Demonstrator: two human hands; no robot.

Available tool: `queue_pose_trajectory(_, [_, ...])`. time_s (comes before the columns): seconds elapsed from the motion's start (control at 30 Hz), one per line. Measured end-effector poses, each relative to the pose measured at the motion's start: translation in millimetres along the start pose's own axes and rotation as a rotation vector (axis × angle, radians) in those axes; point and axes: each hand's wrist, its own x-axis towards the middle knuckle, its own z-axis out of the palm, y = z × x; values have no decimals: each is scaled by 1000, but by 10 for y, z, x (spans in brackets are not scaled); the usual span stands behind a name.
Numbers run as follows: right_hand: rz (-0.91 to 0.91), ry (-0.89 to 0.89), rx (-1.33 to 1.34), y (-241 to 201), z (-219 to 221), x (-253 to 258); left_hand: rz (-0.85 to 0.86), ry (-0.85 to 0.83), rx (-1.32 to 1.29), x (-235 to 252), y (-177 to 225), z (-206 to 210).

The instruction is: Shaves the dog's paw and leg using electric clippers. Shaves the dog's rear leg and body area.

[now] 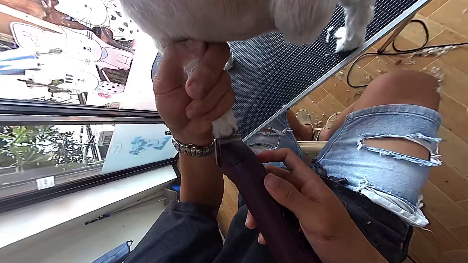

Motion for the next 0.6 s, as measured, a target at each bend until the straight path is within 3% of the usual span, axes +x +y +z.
queue_pose_trajectory(0.27, [-178, 83, -45, 164, 60, -18, 2, 43, 65, 58, -48, 66])
queue_pose_trajectory(0.33, [-338, 119, -243, 263, 36, -32, 33, 66, 115, 67, -59, 86])
queue_pose_trajectory(0.47, [-766, 273, -886, 387, -160, -6, 119, 135, 285, 73, -50, 100])
queue_pose_trajectory(0.6, [-889, 378, -1321, 221, -205, -39, 172, 206, 399, 85, -61, 106])
